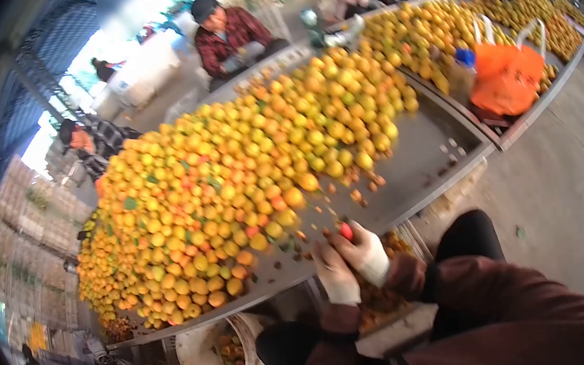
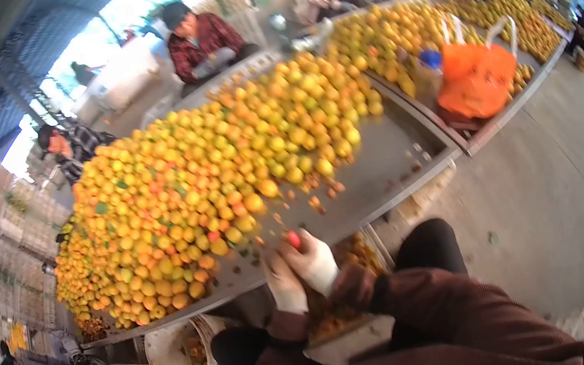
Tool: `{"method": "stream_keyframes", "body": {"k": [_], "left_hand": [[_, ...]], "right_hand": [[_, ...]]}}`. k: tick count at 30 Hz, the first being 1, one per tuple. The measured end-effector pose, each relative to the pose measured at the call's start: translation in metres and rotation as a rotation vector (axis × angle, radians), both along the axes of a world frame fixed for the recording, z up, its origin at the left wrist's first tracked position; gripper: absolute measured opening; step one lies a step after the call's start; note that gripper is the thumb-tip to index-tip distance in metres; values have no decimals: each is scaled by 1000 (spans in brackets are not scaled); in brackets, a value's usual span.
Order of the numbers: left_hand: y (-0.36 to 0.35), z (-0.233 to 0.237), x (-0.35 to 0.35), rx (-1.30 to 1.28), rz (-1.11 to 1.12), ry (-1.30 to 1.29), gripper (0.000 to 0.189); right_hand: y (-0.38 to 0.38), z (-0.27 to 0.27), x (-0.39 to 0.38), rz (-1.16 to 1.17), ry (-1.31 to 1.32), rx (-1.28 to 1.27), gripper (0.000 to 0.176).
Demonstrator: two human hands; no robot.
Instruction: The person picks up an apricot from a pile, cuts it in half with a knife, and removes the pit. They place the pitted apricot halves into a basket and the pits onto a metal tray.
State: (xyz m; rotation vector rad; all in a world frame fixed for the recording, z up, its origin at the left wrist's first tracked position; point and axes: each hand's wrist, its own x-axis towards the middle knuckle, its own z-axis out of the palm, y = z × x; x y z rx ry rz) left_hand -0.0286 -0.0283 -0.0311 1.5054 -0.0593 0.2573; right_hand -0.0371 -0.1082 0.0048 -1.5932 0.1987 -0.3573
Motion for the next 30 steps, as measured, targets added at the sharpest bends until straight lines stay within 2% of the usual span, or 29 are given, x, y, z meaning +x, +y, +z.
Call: {"method": "stream_keyframes", "body": {"k": [1,3,5,6,7,8,9,11,13,15,17,18,19,21,22,24,26,30], "left_hand": [[11,-18,9,-99,-103,84,38],[26,-34,23,-837,-459,431,38],[31,-39,16,-344,-301,217,39],[14,42,-1,-713,-170,698,38],[38,33,2,-560,-390,721,36],[29,50,-4,-524,-328,704,38],[19,67,-9,-491,-270,683,41],[20,67,-11,-552,-277,659,43],[25,71,-10,-551,-362,645,49],[30,75,-13,-584,-437,614,49],[28,68,-21,-437,-297,526,49],[29,71,-27,-541,-352,530,37],[24,73,-33,-537,-364,531,37],[18,76,-48,-393,-305,560,25],[21,72,-53,-462,-357,562,22],[18,74,-69,-458,-374,492,20],[21,74,-81,-483,-401,449,20],[24,61,-100,-482,-434,340,32]], "right_hand": [[0,7,-2,-15,-18,-142,18],[0,7,-10,6,-157,-400,20],[5,-20,2,147,-217,136,27],[0,-10,3,164,-57,358,30],[-10,10,4,175,94,573,32],[-24,28,-1,291,284,715,40],[-28,35,-4,319,228,739,40],[-29,52,-14,290,287,787,39],[-30,27,-2,268,168,620,39],[-40,20,-14,271,255,617,43],[-34,26,-17,166,251,616,40],[-33,31,-19,164,260,627,42],[-35,35,-27,153,253,629,42],[-34,44,-46,233,231,833,47],[-38,43,-51,287,311,864,43],[-31,43,-61,254,257,925,39],[-28,46,-73,252,227,935,40],[-25,55,-98,247,222,810,40]]}}
